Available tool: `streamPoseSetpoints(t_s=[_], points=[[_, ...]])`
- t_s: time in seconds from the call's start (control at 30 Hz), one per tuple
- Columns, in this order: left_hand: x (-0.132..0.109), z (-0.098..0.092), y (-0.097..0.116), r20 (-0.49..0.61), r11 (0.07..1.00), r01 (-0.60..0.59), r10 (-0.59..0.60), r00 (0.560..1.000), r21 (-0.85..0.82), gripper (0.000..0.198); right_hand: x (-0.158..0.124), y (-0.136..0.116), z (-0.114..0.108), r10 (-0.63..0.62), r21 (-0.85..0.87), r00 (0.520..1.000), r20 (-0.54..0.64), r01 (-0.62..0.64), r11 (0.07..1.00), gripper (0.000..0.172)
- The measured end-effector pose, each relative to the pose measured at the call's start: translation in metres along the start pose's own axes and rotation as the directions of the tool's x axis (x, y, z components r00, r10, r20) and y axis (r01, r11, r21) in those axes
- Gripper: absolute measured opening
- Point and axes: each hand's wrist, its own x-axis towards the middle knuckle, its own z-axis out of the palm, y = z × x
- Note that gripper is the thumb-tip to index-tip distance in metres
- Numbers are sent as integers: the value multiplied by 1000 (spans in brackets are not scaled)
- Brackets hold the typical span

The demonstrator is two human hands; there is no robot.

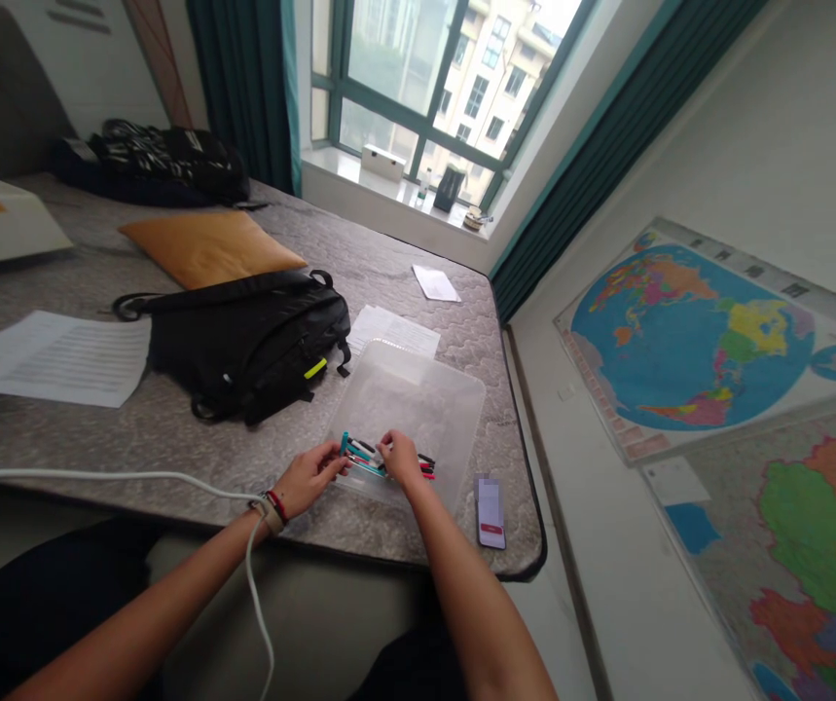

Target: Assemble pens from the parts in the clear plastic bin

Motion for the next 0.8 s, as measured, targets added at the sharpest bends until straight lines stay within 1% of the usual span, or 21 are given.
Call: streamPoseSetpoints(t_s=[0.03, 0.07, 0.1, 0.17, 0.23, 0.27, 0.3, 0.33, 0.4, 0.47, 0.5, 0.6, 0.8], points=[[-1, 1, 0, -3, 1000, -9, 9, 1000, 20, 25, -1, -3, -5, 19, 167, 1000, -16, -16, 986, 15], [-1, 2, 1, -7, 999, -18, 19, 1000, 43, 24, -4, -7, -11, 27, 328, 999, -17, -20, 944, 19], [-2, 3, 1, -10, 997, -29, 30, 1000, 70, 24, -7, -12, -17, 19, 455, 1000, -9, -13, 891, 23], [-2, 5, 1, -22, 990, -52, 56, 998, 134, 23, -15, -23, -30, -29, 608, 1000, 2, 22, 794, 32], [-2, 7, 0, -30, 978, -72, 79, 996, 193, 23, -24, -35, -44, -89, 651, 996, 7, 63, 756, 34], [-2, 8, -1, -32, 973, -77, 86, 996, 217, 23, -27, -42, -51, -120, 641, 993, 8, 87, 763, 32], [-2, 9, -1, -33, 969, -78, 88, 996, 233, 24, -31, -49, -58, -154, 600, 988, 7, 120, 791, 29], [-2, 10, -1, -33, 968, -78, 88, 996, 240, 24, -34, -55, -65, -192, 530, 981, 2, 162, 833, 25], [-1, 10, -2, -34, 969, -78, 88, 996, 233, 25, -38, -67, -78, -281, 320, 960, -9, 269, 908, 20], [-1, 11, -3, -40, 973, -80, 91, 995, 217, 26, -41, -76, -87, -372, 125, 928, 1, 369, 921, 23], [-1, 11, -3, -43, 974, -81, 92, 995, 213, 26, -42, -80, -91, -408, 65, 913, 13, 407, 911, 25], [-1, 12, -3, -44, 970, -78, 90, 995, 231, 28, -45, -86, -95, -463, -1, 884, 56, 464, 886, 28], [-2, 12, -1, -30, 965, -90, 100, 995, 245, 27, -48, -88, -93, -451, 7, 883, 128, 454, 891, 33]])
